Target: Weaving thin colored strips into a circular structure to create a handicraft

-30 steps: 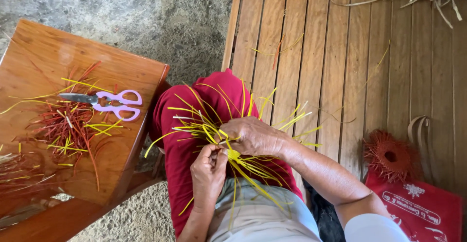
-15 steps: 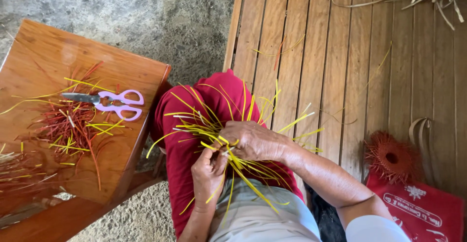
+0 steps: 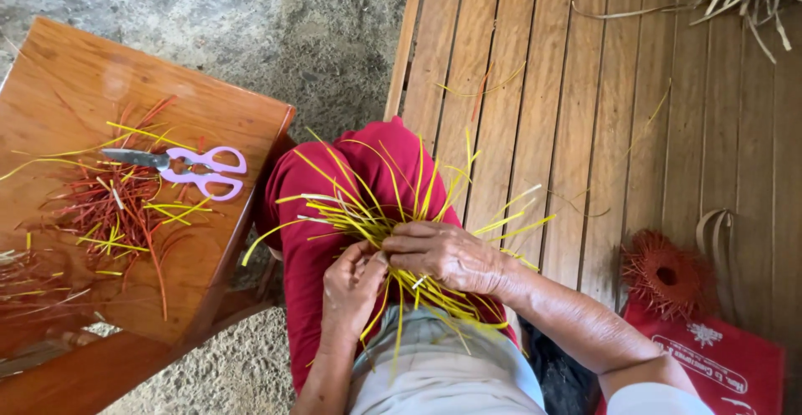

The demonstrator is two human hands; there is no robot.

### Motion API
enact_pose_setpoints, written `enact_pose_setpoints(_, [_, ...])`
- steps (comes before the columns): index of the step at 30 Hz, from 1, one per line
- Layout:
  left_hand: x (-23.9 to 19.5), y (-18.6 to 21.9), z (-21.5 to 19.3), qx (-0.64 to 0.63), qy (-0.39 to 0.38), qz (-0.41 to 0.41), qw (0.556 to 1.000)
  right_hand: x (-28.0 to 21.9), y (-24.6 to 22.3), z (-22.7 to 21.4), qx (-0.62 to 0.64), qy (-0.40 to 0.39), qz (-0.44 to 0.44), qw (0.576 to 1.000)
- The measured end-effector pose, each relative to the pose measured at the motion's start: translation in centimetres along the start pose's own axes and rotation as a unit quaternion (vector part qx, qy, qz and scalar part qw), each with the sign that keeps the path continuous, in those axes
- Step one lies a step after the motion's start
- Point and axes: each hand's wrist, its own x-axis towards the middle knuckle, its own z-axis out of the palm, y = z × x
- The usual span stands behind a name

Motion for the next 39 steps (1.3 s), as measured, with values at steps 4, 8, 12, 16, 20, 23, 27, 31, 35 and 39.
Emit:
enact_pose_setpoints(4, [-0.5, 1.6, 0.5, 0.055, 0.029, 0.018, 0.998, 0.0, 0.0, -0.8, 0.054, 0.019, -0.005, 0.998])
enact_pose_setpoints(8, [-0.9, 2.1, 0.8, 0.038, 0.04, 0.021, 0.998, 0.3, -0.2, -1.1, 0.039, 0.028, -0.006, 0.999])
enact_pose_setpoints(12, [-0.6, 1.6, 0.9, 0.094, 0.042, 0.045, 0.994, 0.5, -0.3, -0.7, -0.003, 0.027, -0.019, 0.999])
enact_pose_setpoints(16, [-0.2, -0.2, 0.4, 0.016, 0.022, 0.038, 0.999, 0.6, -0.6, -1.3, 0.015, 0.023, -0.017, 0.999])
enact_pose_setpoints(20, [0.2, -1.3, 0.0, -0.018, 0.024, 0.038, 0.999, 0.7, -0.3, -2.0, 0.119, 0.053, 0.016, 0.991])
enact_pose_setpoints(23, [0.2, -1.3, -0.1, -0.003, 0.022, 0.052, 0.998, 0.8, 0.0, -1.8, 0.09, 0.027, 0.02, 0.995])
enact_pose_setpoints(27, [0.3, -1.4, -0.1, 0.022, 0.026, 0.062, 0.997, 2.3, -0.5, -2.8, 0.027, 0.004, -0.015, 1.0])
enact_pose_setpoints(31, [0.1, -1.2, -0.2, 0.069, 0.009, 0.129, 0.989, 3.6, -0.4, -2.8, 0.008, 0.012, 0.007, 1.0])
enact_pose_setpoints(35, [0.0, -1.0, 0.1, 0.246, 0.04, 0.281, 0.927, 4.5, 0.2, -2.1, -0.046, 0.028, -0.003, 0.999])
enact_pose_setpoints(39, [0.3, -1.2, 0.4, 0.313, 0.077, 0.314, 0.893, 4.7, 1.4, -1.8, 0.056, 0.02, 0.076, 0.995])
